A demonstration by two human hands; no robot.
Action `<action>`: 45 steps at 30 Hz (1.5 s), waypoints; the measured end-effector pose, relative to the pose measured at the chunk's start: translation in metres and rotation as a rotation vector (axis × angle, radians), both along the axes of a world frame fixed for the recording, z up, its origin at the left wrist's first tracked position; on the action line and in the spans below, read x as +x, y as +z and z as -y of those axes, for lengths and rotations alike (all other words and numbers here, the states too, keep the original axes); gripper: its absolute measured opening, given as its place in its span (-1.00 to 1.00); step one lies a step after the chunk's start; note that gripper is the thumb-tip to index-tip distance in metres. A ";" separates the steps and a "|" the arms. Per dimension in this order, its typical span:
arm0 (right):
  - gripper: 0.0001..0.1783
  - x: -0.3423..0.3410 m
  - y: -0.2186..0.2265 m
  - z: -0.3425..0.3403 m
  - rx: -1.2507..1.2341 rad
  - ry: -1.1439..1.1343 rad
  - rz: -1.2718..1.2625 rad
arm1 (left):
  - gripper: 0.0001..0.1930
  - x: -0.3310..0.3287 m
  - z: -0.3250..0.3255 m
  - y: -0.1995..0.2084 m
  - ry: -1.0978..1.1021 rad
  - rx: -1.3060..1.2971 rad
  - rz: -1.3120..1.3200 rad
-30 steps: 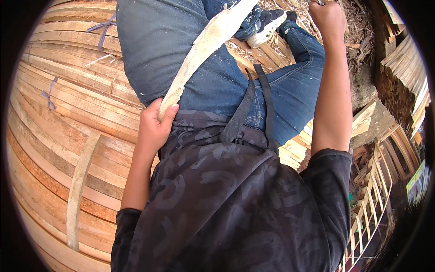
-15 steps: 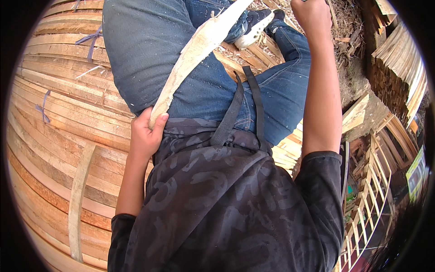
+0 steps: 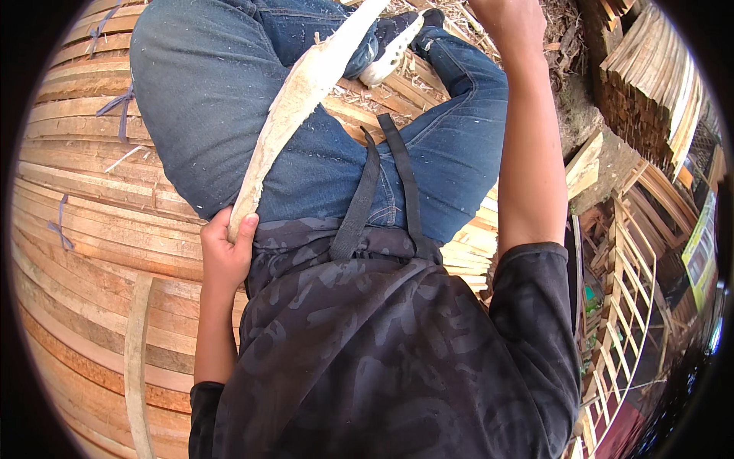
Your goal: The person sits cross-legged on the ground and uses a curved knife to shave thin strips from a long piece of wood held in their left hand. They repeatedly draw the blade along the wood to remove bark and smooth the surface, with wood shavings accumulating on their lap and the ground.
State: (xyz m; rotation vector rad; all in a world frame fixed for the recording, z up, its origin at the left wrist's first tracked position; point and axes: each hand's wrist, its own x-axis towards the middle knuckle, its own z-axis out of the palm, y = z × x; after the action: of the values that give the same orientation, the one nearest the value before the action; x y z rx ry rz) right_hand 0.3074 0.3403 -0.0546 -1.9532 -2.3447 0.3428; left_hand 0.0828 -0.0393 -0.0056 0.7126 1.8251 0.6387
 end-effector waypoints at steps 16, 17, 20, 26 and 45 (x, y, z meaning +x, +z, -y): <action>-0.72 0.001 -0.009 0.062 0.008 0.361 -0.030 | -0.70 0.003 -0.008 0.004 0.002 0.017 -0.073; -0.71 0.002 -0.010 0.073 0.015 0.453 0.006 | -0.69 0.005 -0.005 0.004 -0.025 0.006 -0.077; -0.66 0.004 -0.004 0.042 0.120 -0.108 -0.081 | -0.69 0.006 -0.011 0.006 0.016 -0.006 -0.026; -0.68 -0.007 -0.020 0.083 -0.049 0.417 -0.062 | -0.67 0.007 -0.011 0.009 0.010 -0.010 -0.071; -0.79 0.023 -0.020 0.073 0.017 0.635 0.018 | -0.58 0.003 -0.016 0.008 -0.005 -0.042 -0.054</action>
State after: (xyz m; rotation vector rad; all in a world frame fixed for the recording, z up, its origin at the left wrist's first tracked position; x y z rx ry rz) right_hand 0.3301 0.2671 -0.0744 -1.1522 -2.9091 0.3302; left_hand 0.0855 -0.0236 0.0027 0.7122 1.8805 0.5812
